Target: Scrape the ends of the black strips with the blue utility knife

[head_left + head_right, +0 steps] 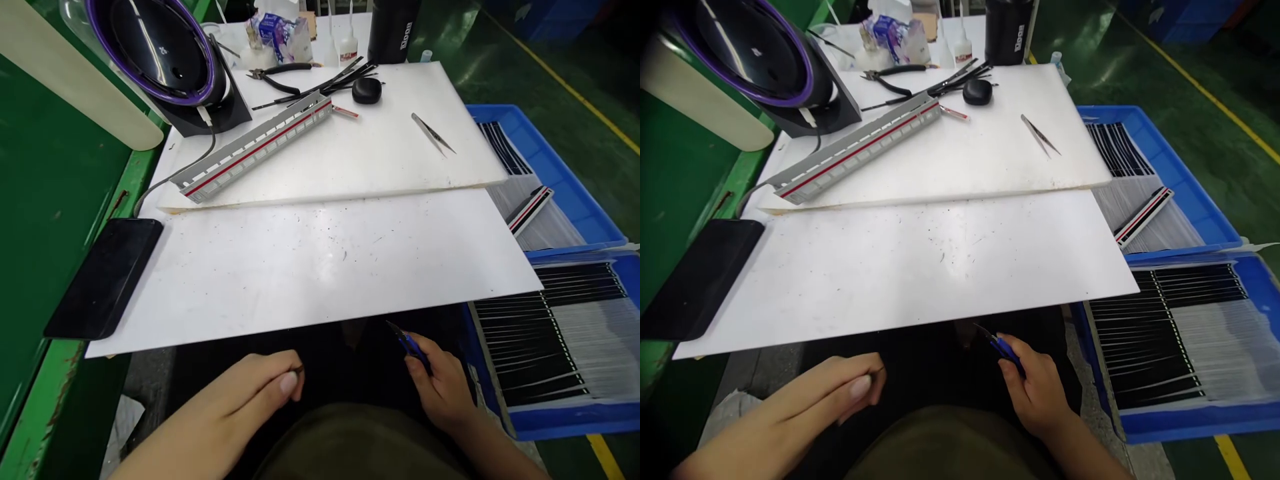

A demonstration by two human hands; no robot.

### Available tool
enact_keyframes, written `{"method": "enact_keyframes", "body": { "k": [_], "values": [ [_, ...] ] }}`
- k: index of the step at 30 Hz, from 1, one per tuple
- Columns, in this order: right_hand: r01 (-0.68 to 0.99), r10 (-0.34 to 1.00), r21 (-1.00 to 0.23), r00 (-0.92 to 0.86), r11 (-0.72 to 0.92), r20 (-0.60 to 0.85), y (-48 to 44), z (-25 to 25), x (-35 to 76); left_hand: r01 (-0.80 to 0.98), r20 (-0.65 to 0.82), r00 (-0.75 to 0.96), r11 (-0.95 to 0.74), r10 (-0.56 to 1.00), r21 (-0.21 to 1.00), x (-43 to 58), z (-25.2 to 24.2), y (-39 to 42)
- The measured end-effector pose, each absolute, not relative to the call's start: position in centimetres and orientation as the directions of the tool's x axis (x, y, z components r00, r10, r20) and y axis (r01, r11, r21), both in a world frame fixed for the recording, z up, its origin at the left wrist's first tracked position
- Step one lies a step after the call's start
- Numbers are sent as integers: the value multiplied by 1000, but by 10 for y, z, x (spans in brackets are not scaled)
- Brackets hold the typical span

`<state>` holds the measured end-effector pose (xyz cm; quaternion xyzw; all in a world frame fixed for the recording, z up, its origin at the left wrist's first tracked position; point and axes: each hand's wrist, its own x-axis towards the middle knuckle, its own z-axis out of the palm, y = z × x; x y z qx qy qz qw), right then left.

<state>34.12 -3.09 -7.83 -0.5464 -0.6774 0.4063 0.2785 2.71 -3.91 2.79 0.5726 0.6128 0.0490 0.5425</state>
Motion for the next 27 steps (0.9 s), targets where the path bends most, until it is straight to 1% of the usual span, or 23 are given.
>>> {"method": "enact_keyframes", "body": {
  "k": [1, 3, 6, 9, 12, 15, 18, 23, 27],
  "values": [
    [524, 958, -848, -275, 83, -77, -30, -78, 341, 633, -649, 270, 376, 711, 676, 30, 25, -37],
    [547, 929, -834, -341, 73, -142, -27, -74, 341, 583, -692, 317, 442, 649, 682, 36, 18, -34],
    [536, 893, -844, -394, 31, -218, -25, -56, 340, 514, -684, 328, 485, 651, 708, 40, 11, -35],
    [501, 894, -857, -320, -122, -314, -27, -30, 339, 444, -664, 329, 510, 672, 737, 37, 10, -36],
    [513, 860, -801, -209, -308, -465, -28, -8, 340, 387, -663, 333, 544, 671, 745, 30, 12, -36],
    [548, 811, -749, -200, -372, -549, -26, 3, 339, 347, -651, 310, 555, 693, 756, 27, 13, -35],
    [569, 795, -734, -216, -370, -568, -23, 4, 337, 335, -647, 336, 555, 685, 761, 27, 14, -36],
    [639, 819, -699, -183, -321, -543, -18, 9, 335, 373, -648, 438, 530, 623, 761, 26, 14, -39],
    [612, 816, -718, -198, -330, -543, -16, 17, 333, 320, -638, 437, 554, 634, 769, 25, 13, -39]
  ]
}}
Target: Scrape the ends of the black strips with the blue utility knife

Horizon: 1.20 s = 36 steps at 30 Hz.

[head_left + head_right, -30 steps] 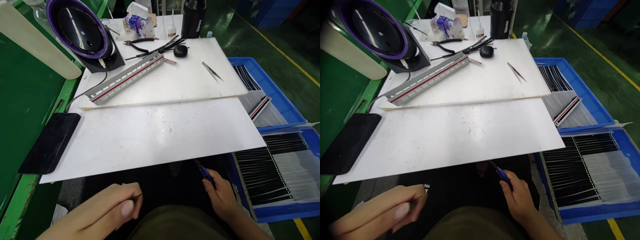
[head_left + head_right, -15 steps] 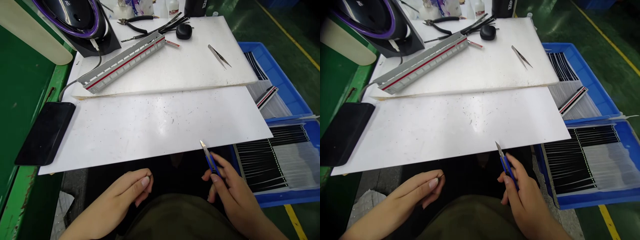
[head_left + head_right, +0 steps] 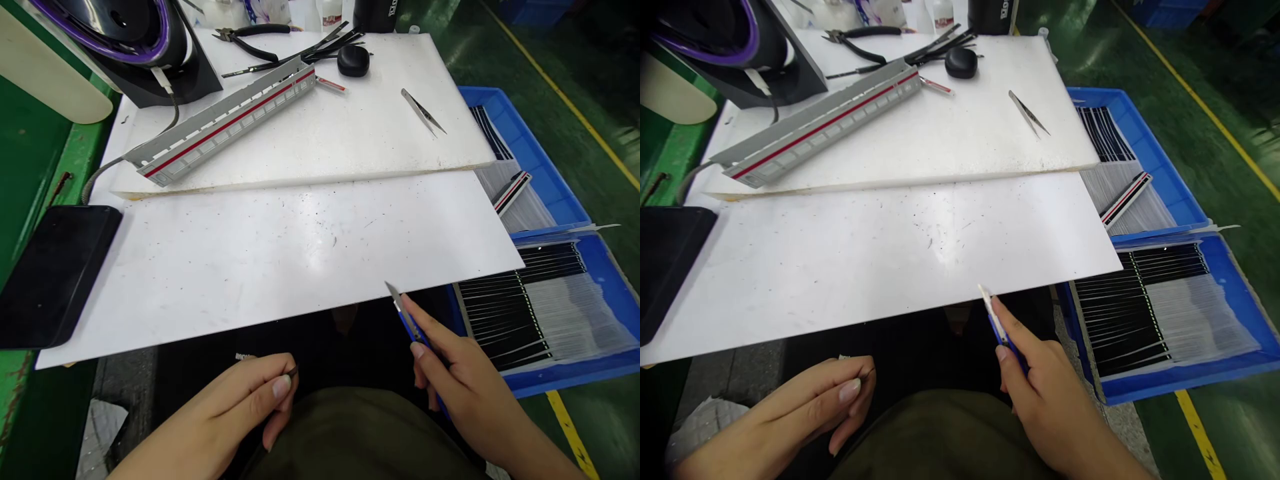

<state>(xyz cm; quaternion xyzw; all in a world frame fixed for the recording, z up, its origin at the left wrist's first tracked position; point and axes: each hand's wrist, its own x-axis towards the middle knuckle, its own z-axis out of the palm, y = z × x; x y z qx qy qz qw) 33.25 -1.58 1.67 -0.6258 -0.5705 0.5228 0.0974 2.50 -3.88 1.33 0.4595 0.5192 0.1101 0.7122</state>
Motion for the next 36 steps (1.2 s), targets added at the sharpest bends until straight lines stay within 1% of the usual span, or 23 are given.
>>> {"method": "enact_keyframes", "body": {
  "k": [4, 8, 10, 12, 13, 16, 17, 20, 21, 23, 25, 26, 29, 33, 36],
  "values": [
    [623, 807, -714, -218, -319, -550, -18, 18, 328, 305, -651, 464, 581, 601, 754, 25, 16, -36],
    [664, 824, -682, -176, -305, -539, -21, 13, 328, 372, -642, 450, 523, 620, 766, 23, 15, -38],
    [688, 818, -683, -232, -246, -527, -22, 13, 328, 398, -637, 450, 499, 625, 770, 22, 13, -41],
    [704, 801, -686, -299, -182, -518, -22, 15, 327, 392, -641, 446, 508, 624, 767, 21, 9, -44],
    [710, 799, -682, -302, -175, -520, -22, 16, 326, 383, -648, 441, 523, 621, 762, 21, 8, -45],
    [723, 825, -654, -219, -221, -521, -21, 17, 327, 307, -652, 431, 578, 623, 756, 23, 5, -46],
    [727, 829, -653, -221, -210, -513, -21, 17, 327, 267, -648, 438, 598, 623, 756, 25, 5, -45],
    [725, 823, -681, -323, -103, -468, -22, 16, 326, 146, -620, 475, 639, 625, 755, 33, 8, -41],
    [722, 819, -686, -336, -93, -465, -21, 16, 325, 117, -610, 483, 644, 628, 756, 36, 9, -40],
    [725, 833, -677, -290, -131, -472, -20, 16, 324, 62, -584, 476, 637, 658, 769, 42, 10, -39],
    [735, 844, -658, -239, -165, -479, -18, 16, 323, -3, -550, 436, 613, 712, 790, 46, 9, -40],
    [739, 841, -656, -249, -155, -480, -17, 16, 322, -28, -537, 413, 599, 736, 800, 47, 8, -40],
    [737, 826, -673, -339, -64, -449, -13, 18, 319, -59, -517, 372, 575, 771, 816, 48, 6, -43],
    [762, 866, -647, -321, -5, -384, -9, 20, 317, -66, -512, 357, 568, 781, 820, 47, 6, -45],
    [773, 863, -634, -327, 11, -384, -7, 20, 317, -91, -511, 339, 568, 790, 818, 47, 6, -45]
  ]
}}
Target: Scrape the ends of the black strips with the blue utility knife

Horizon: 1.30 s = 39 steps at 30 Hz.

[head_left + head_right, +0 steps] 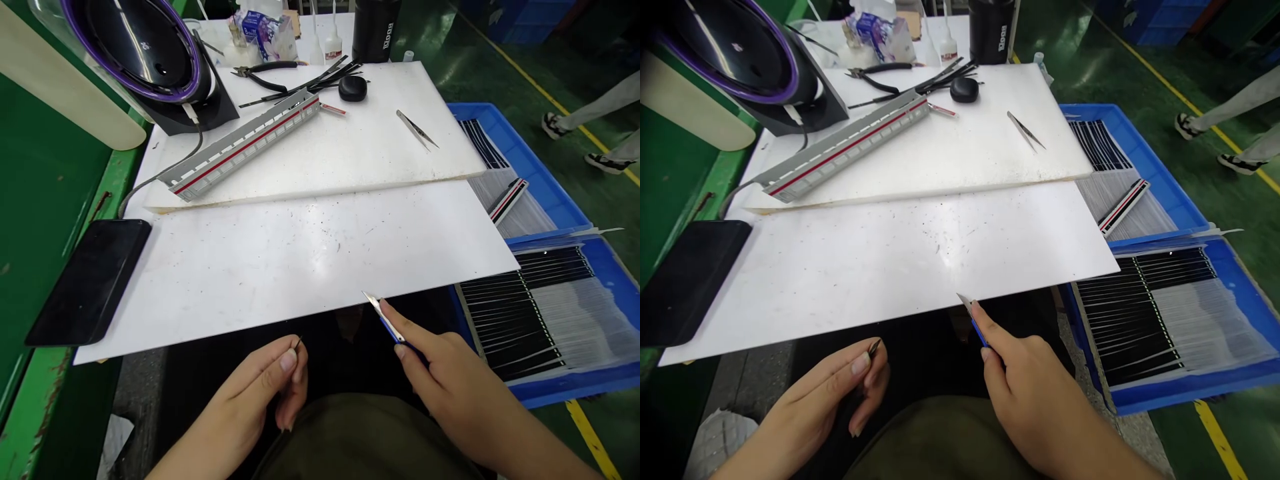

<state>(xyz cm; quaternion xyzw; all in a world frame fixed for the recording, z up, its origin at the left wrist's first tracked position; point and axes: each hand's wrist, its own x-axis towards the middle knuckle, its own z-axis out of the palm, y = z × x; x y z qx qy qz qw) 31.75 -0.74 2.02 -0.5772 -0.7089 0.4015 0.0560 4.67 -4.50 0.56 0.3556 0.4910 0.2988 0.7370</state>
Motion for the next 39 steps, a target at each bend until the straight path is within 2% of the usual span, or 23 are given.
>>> {"method": "enact_keyframes", "body": {
  "k": [7, 14, 18, 21, 30, 37, 39],
  "values": [
    [764, 853, -645, -336, 0, -399, -4, 22, 320, -113, -501, 308, 554, 809, 825, 51, 7, -44],
    [813, 823, -582, -326, -8, -466, -1, 32, 317, -125, -473, 237, 509, 849, 851, 53, 9, -43],
    [819, 833, -573, -328, 17, -445, -3, 33, 315, -127, -466, 228, 500, 855, 856, 54, 9, -43],
    [815, 832, -578, -293, -39, -470, -4, 32, 315, -127, -469, 231, 505, 852, 854, 55, 8, -44],
    [836, 850, -548, -306, 24, -429, -7, 32, 319, -110, -470, 221, 501, 854, 858, 56, 7, -43],
    [830, 846, -558, -299, 2, -442, -3, 32, 322, -122, -484, 235, 520, 843, 845, 57, 6, -42],
    [827, 851, -559, -245, -67, -464, -2, 32, 323, -123, -486, 236, 522, 842, 844, 57, 6, -41]
  ]
}}
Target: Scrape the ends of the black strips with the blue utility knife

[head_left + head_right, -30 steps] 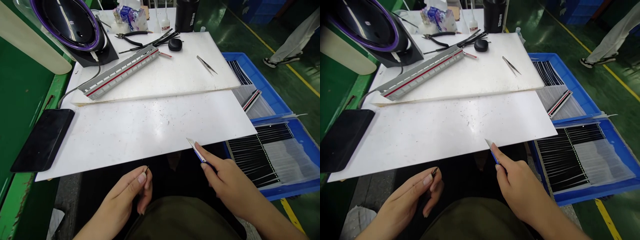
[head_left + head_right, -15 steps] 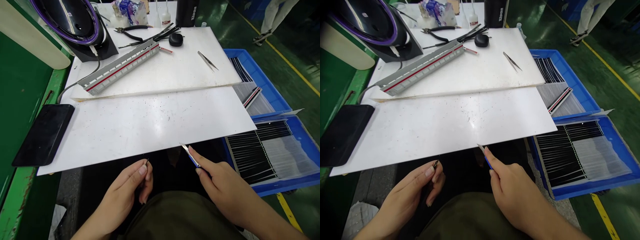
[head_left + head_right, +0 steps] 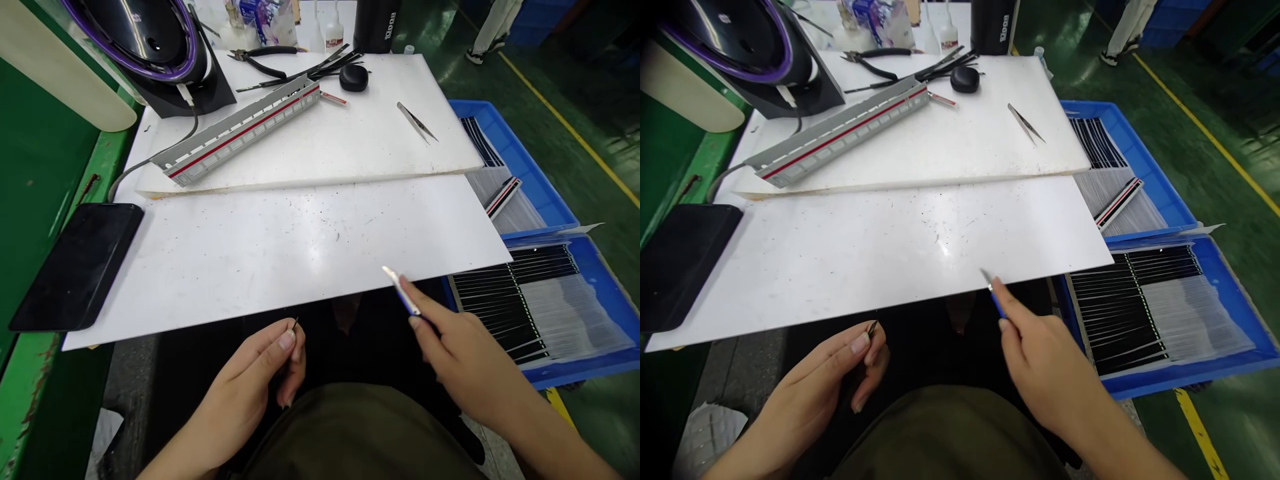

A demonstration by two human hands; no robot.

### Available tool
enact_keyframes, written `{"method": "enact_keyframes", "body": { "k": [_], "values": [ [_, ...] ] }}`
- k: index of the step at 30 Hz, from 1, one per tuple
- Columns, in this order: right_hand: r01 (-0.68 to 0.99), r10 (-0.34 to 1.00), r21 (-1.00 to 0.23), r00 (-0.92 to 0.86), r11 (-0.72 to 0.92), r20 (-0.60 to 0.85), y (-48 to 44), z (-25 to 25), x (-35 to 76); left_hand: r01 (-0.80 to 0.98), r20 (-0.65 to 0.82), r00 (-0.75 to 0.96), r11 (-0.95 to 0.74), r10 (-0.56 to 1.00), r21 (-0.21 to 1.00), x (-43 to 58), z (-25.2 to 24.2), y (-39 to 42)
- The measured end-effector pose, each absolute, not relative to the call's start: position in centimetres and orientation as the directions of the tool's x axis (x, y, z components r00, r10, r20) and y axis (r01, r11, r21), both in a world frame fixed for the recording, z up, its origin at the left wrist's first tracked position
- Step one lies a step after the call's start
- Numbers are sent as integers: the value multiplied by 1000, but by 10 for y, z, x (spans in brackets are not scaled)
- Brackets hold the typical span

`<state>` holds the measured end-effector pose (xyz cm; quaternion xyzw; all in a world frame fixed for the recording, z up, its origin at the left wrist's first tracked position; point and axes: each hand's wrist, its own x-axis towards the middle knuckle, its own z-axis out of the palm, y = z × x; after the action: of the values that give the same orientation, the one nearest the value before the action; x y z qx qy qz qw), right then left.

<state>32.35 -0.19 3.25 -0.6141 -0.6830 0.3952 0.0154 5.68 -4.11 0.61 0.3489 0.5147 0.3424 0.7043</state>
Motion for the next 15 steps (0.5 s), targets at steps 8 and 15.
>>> {"method": "enact_keyframes", "body": {
  "k": [8, 15],
  "values": [
    [852, 857, -522, -256, -18, -447, -9, 32, 327, -122, -489, 242, 527, 838, 841, 55, 4, -42],
    [859, 851, -511, -269, 1, -450, -4, 35, 329, -110, -489, 231, 522, 841, 846, 56, 5, -41]
  ]
}}
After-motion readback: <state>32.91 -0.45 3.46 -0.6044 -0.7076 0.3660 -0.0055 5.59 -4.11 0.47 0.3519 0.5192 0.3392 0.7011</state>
